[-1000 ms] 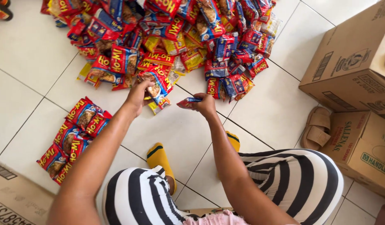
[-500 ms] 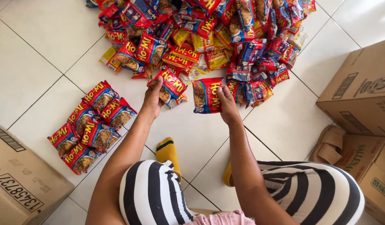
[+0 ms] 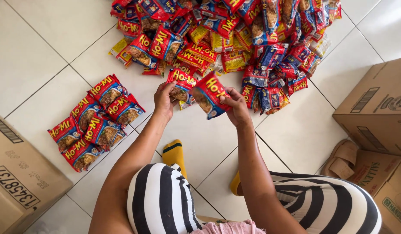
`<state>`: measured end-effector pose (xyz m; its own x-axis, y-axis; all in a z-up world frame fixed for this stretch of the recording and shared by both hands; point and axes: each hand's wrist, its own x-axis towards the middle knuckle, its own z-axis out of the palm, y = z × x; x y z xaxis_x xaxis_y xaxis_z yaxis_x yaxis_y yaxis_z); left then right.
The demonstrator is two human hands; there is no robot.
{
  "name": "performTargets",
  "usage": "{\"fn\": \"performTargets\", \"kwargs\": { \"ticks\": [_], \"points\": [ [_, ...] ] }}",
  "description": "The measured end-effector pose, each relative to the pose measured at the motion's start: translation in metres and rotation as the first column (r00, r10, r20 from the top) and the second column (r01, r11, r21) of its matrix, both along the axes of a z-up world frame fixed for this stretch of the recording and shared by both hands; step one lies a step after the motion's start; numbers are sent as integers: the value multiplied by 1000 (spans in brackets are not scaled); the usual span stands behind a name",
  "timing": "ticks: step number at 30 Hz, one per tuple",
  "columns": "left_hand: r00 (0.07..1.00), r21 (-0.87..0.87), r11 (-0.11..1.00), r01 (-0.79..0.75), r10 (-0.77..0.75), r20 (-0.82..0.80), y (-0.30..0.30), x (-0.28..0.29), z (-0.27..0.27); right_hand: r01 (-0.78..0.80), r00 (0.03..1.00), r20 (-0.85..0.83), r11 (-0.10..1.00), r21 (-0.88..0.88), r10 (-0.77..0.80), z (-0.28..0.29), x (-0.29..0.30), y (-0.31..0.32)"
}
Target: Arrange a pile of instant noodle packets into neat rows on the floor.
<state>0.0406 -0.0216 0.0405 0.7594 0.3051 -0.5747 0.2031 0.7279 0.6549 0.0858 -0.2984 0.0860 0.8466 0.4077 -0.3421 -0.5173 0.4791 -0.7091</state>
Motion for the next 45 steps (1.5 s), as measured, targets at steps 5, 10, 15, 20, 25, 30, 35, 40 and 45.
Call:
{"fn": "performTargets", "kwargs": {
  "ticks": [5, 10, 15, 20, 25, 30, 35, 40, 45],
  "points": [
    [995, 70, 994, 83, -79, -62, 10, -9, 17, -9, 999, 31, 1000, 21, 9, 8, 12, 48],
    [992, -62, 991, 117, -114, 58, 15, -25, 10, -5, 1000, 17, 1000, -28, 5, -9, 9, 86],
    [974, -133, 976, 175, -152, 169, 14, -47, 55, 10, 996, -85, 998, -62, -15, -7, -12, 109],
    [978, 194, 963, 187, -201, 54, 15, -69, 19, -28, 998, -51, 991, -133, 22, -23, -29, 122],
    [986, 120, 992, -47, 27, 165, 31, -103, -5, -123, 992, 21, 989, -83, 125, 8, -51, 153],
    [944, 140, 964, -226, 181, 278, 58, -168, -42, -498, 867, -130, 848, -181, 481, 17, -73, 178],
    [956, 227, 929, -292, 278, 91, 65, -277, -14, -728, 656, -107, 589, -351, 748, -19, -123, 210],
    [924, 397, 887, -235, 331, -193, 67, -382, -77, -815, 388, -134, 271, -512, 912, -60, -189, 237],
    [793, 413, 841, -350, 500, -348, 96, -425, -94, -896, 177, -270, 42, -442, 946, -89, -236, 277]
  ]
}}
